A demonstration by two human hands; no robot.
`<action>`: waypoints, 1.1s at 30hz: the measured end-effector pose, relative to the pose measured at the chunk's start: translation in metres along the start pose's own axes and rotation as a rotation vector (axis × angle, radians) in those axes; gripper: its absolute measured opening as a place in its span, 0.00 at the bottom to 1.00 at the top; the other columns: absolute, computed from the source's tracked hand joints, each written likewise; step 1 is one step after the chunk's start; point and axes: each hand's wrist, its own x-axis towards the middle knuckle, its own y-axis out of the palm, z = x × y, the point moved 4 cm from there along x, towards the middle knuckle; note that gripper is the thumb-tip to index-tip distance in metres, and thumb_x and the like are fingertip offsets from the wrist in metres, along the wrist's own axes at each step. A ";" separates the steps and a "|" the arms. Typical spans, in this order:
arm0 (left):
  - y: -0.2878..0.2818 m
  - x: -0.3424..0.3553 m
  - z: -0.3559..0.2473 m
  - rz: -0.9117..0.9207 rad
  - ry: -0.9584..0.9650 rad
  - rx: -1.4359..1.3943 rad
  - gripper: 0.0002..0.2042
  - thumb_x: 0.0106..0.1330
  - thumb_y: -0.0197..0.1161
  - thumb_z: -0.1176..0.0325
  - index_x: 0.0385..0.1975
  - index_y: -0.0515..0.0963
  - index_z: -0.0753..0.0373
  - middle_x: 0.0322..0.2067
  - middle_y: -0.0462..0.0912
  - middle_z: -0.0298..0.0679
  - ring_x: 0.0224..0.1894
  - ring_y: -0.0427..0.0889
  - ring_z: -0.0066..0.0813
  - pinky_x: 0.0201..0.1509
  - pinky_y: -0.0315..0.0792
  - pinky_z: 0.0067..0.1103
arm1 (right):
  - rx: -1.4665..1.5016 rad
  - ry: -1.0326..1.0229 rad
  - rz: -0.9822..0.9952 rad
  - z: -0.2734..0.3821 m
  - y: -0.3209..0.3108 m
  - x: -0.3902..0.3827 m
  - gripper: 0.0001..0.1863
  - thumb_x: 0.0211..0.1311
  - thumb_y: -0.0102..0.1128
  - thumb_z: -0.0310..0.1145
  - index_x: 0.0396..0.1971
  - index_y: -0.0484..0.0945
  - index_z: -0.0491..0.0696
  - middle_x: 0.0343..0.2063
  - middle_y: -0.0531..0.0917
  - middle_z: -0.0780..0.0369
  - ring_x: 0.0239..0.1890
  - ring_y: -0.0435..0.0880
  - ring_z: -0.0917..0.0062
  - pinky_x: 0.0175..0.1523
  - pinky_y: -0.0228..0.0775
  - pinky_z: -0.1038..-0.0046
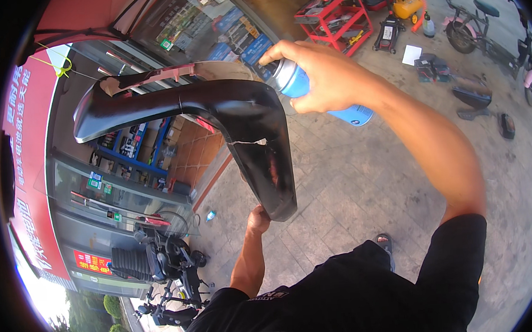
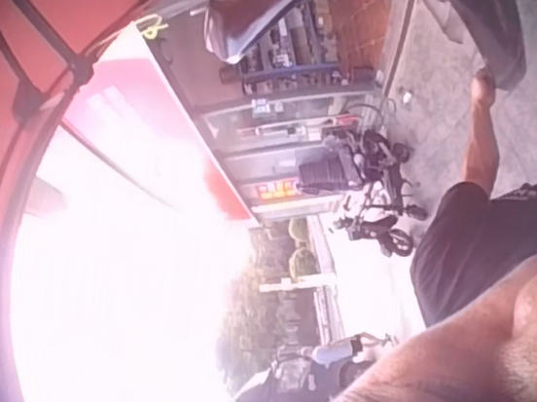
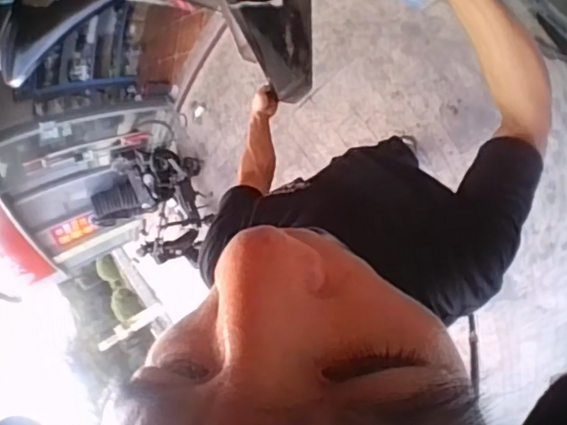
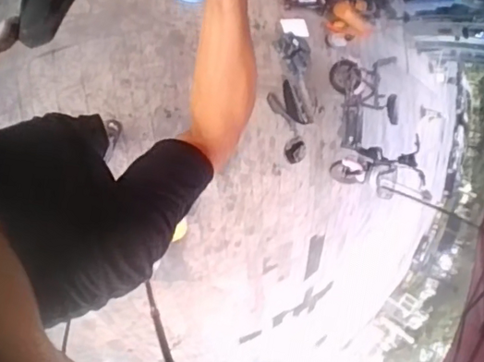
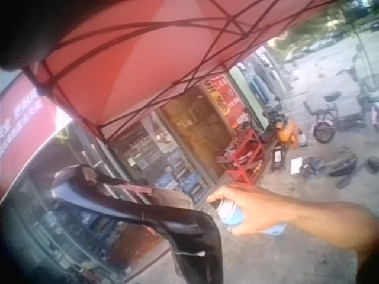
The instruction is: The person holds a curved plastic fairing and applies black spray paint to its surface. They rotate the part to cover different areas and continue spraying until the end of the clip.
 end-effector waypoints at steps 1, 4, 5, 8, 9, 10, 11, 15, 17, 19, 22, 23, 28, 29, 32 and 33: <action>0.001 -0.001 0.000 0.006 0.004 0.006 0.12 0.67 0.48 0.68 0.38 0.81 0.60 0.34 0.86 0.32 0.37 0.82 0.28 0.42 0.74 0.23 | -0.006 0.038 0.006 0.000 0.002 0.003 0.39 0.41 0.71 0.23 0.61 0.72 0.50 0.58 0.79 0.58 0.63 0.78 0.63 0.66 0.69 0.64; 0.002 -0.004 -0.001 -0.031 -0.022 0.006 0.14 0.66 0.47 0.69 0.40 0.82 0.61 0.36 0.87 0.34 0.38 0.83 0.28 0.43 0.74 0.23 | -0.024 -0.019 -0.026 0.003 0.002 0.008 0.39 0.41 0.72 0.24 0.61 0.72 0.50 0.58 0.79 0.59 0.62 0.78 0.64 0.66 0.69 0.63; 0.003 -0.005 -0.002 -0.022 -0.013 -0.001 0.14 0.66 0.47 0.69 0.40 0.82 0.61 0.36 0.87 0.34 0.38 0.83 0.29 0.43 0.74 0.24 | -0.007 0.000 -0.021 0.001 0.002 0.005 0.39 0.40 0.72 0.24 0.61 0.72 0.50 0.57 0.79 0.58 0.62 0.78 0.64 0.66 0.69 0.63; 0.008 -0.007 -0.003 -0.019 -0.007 -0.011 0.14 0.67 0.47 0.70 0.40 0.82 0.61 0.36 0.87 0.35 0.38 0.83 0.29 0.44 0.75 0.24 | 0.015 0.081 0.000 -0.009 0.001 -0.012 0.39 0.41 0.71 0.25 0.61 0.72 0.50 0.57 0.80 0.57 0.61 0.78 0.62 0.65 0.70 0.63; 0.010 -0.008 -0.003 -0.008 -0.011 -0.012 0.14 0.67 0.47 0.70 0.40 0.82 0.61 0.36 0.87 0.34 0.38 0.83 0.29 0.44 0.75 0.24 | 0.006 0.111 0.005 -0.013 0.000 -0.018 0.39 0.42 0.71 0.25 0.61 0.72 0.51 0.57 0.80 0.56 0.61 0.78 0.61 0.64 0.70 0.63; 0.011 -0.007 -0.004 -0.024 -0.015 0.007 0.14 0.67 0.47 0.70 0.40 0.82 0.62 0.36 0.87 0.34 0.38 0.83 0.29 0.44 0.75 0.24 | -0.003 0.132 0.005 -0.016 0.000 -0.023 0.39 0.43 0.70 0.26 0.61 0.72 0.51 0.57 0.80 0.55 0.61 0.78 0.60 0.63 0.71 0.62; 0.012 -0.008 -0.004 -0.015 -0.015 -0.012 0.13 0.68 0.47 0.69 0.40 0.82 0.61 0.35 0.86 0.34 0.37 0.83 0.29 0.43 0.74 0.24 | 0.004 0.131 -0.006 -0.018 0.000 -0.026 0.39 0.42 0.71 0.26 0.61 0.72 0.51 0.56 0.80 0.56 0.60 0.78 0.61 0.63 0.71 0.63; 0.014 -0.007 -0.005 -0.018 -0.009 0.004 0.12 0.69 0.48 0.68 0.39 0.81 0.61 0.33 0.86 0.34 0.34 0.82 0.28 0.39 0.73 0.24 | 0.035 0.126 -0.040 -0.019 0.002 -0.033 0.40 0.42 0.73 0.25 0.61 0.72 0.50 0.55 0.81 0.58 0.59 0.80 0.65 0.63 0.70 0.65; 0.014 -0.006 -0.006 -0.013 -0.005 0.011 0.12 0.69 0.49 0.68 0.38 0.81 0.60 0.32 0.85 0.33 0.33 0.81 0.28 0.37 0.72 0.24 | 0.054 0.141 -0.035 -0.016 0.002 -0.031 0.40 0.42 0.73 0.25 0.61 0.71 0.50 0.55 0.81 0.59 0.58 0.80 0.65 0.63 0.70 0.65; 0.011 -0.006 -0.005 -0.042 -0.011 -0.003 0.11 0.69 0.49 0.68 0.37 0.81 0.59 0.31 0.84 0.33 0.31 0.80 0.27 0.35 0.71 0.23 | 0.085 0.103 -0.033 -0.011 0.001 -0.026 0.39 0.42 0.73 0.25 0.61 0.71 0.50 0.55 0.80 0.59 0.58 0.80 0.65 0.63 0.70 0.65; 0.011 -0.005 -0.003 -0.024 -0.004 -0.003 0.10 0.70 0.50 0.67 0.35 0.81 0.58 0.29 0.83 0.32 0.29 0.80 0.27 0.34 0.71 0.23 | 0.028 0.066 -0.049 0.000 0.005 -0.019 0.39 0.42 0.73 0.24 0.61 0.72 0.50 0.55 0.80 0.60 0.59 0.79 0.66 0.63 0.70 0.66; 0.011 -0.005 -0.002 -0.030 0.001 -0.009 0.10 0.70 0.50 0.67 0.35 0.81 0.58 0.29 0.83 0.31 0.29 0.79 0.26 0.34 0.70 0.23 | -0.006 0.060 -0.047 0.003 0.007 -0.015 0.39 0.42 0.73 0.24 0.60 0.72 0.50 0.54 0.80 0.60 0.59 0.79 0.66 0.63 0.70 0.66; 0.014 -0.008 0.000 -0.047 0.020 -0.031 0.10 0.71 0.50 0.67 0.34 0.80 0.57 0.26 0.80 0.29 0.28 0.78 0.24 0.33 0.69 0.22 | 0.026 -0.052 -0.066 0.026 0.014 0.006 0.39 0.41 0.72 0.23 0.60 0.73 0.49 0.55 0.80 0.60 0.60 0.79 0.67 0.65 0.70 0.66; 0.015 -0.008 0.000 -0.047 0.025 -0.020 0.10 0.71 0.51 0.67 0.33 0.80 0.57 0.26 0.80 0.28 0.28 0.77 0.24 0.32 0.69 0.21 | 0.039 -0.088 -0.068 0.031 0.015 0.010 0.39 0.41 0.72 0.22 0.59 0.73 0.48 0.55 0.80 0.60 0.60 0.79 0.67 0.65 0.70 0.66; 0.019 -0.007 0.002 -0.114 0.040 -0.038 0.09 0.70 0.51 0.68 0.33 0.80 0.57 0.25 0.79 0.27 0.27 0.76 0.22 0.30 0.67 0.21 | 0.005 -0.112 -0.066 0.045 0.016 0.022 0.37 0.42 0.72 0.23 0.59 0.73 0.48 0.55 0.80 0.60 0.60 0.79 0.66 0.64 0.70 0.66; 0.019 -0.007 0.002 -0.131 0.049 -0.064 0.09 0.70 0.51 0.68 0.33 0.80 0.57 0.25 0.79 0.27 0.26 0.76 0.22 0.30 0.67 0.21 | -0.005 -0.114 -0.065 0.050 0.017 0.026 0.37 0.42 0.71 0.24 0.59 0.73 0.48 0.55 0.80 0.60 0.60 0.79 0.65 0.64 0.70 0.67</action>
